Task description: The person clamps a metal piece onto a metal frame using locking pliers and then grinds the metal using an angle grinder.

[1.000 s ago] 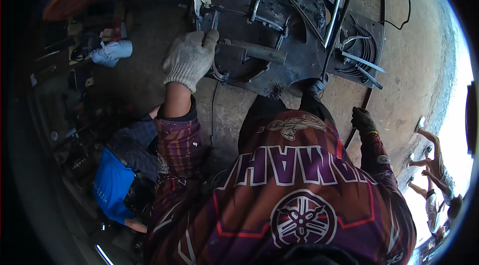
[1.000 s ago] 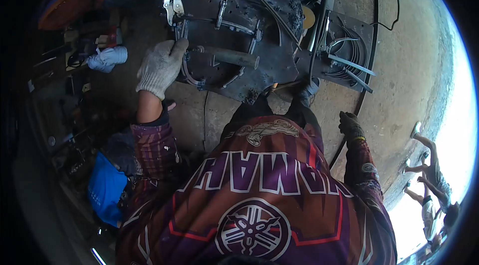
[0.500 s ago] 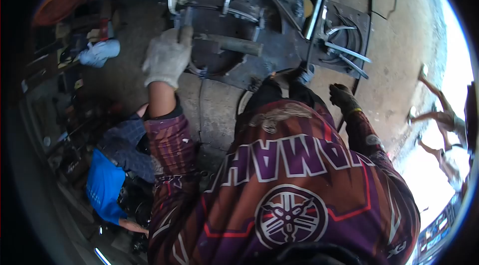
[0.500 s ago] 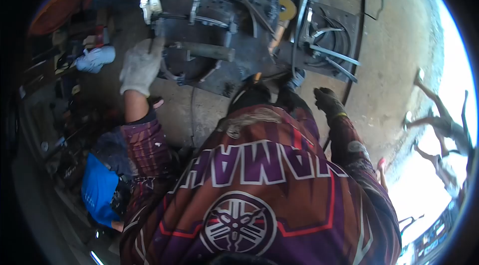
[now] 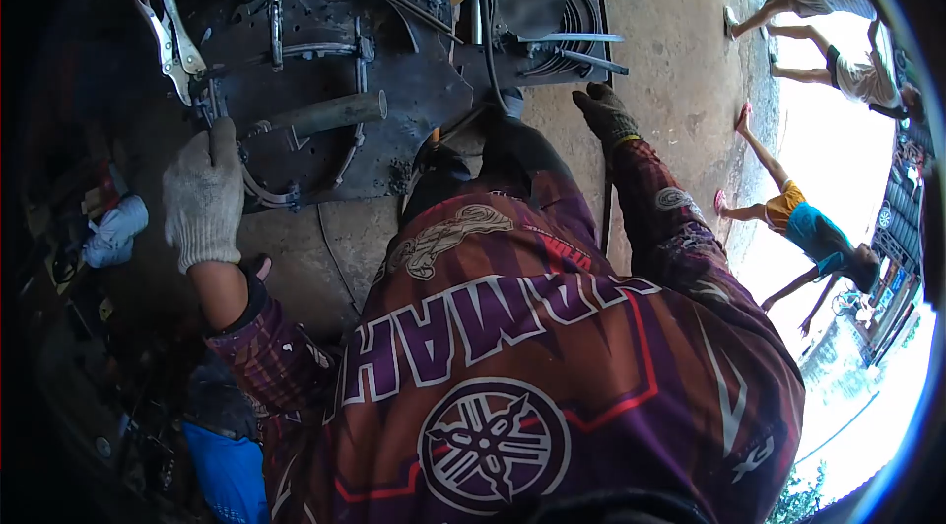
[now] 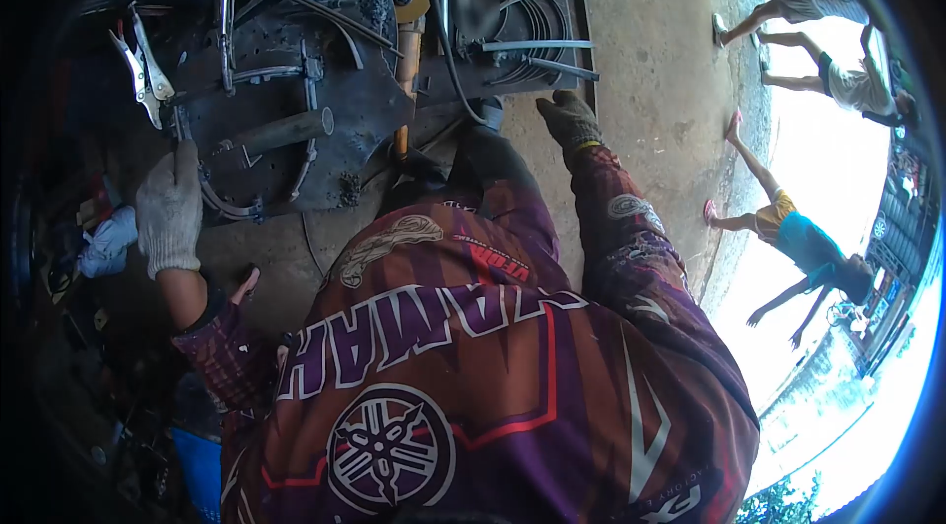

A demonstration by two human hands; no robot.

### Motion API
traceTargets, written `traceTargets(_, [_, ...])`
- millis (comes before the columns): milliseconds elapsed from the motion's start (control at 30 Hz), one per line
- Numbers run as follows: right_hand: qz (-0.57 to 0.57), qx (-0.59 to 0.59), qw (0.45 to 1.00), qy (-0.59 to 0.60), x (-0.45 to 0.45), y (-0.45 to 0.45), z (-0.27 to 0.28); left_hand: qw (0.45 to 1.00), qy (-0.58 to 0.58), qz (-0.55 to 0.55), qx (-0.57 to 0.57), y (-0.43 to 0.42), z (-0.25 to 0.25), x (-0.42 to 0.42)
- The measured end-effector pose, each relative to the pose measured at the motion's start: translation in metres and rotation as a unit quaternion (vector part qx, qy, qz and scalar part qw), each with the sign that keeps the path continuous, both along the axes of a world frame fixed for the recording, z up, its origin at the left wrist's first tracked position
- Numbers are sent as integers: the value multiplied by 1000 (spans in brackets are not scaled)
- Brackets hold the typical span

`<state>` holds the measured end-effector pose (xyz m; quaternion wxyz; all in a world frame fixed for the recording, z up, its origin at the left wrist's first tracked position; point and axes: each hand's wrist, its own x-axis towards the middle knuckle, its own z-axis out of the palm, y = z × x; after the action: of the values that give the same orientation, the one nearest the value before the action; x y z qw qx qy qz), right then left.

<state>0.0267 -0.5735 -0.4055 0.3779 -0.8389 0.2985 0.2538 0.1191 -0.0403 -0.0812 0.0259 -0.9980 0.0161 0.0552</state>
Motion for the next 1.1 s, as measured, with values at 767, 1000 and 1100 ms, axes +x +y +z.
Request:
traceTargets(767, [439,-163,884,7,123,-15,2,975,-21,220,-36,-28,4,-11])
traceTargets(1000, [435,-76,892,95,102,-20,70,976,-13,166,-140,-18,24,-28])
traceTargets(1100, [398,-76,913,56,65,-29,109,965,16,146,-216,-4,18,-29])
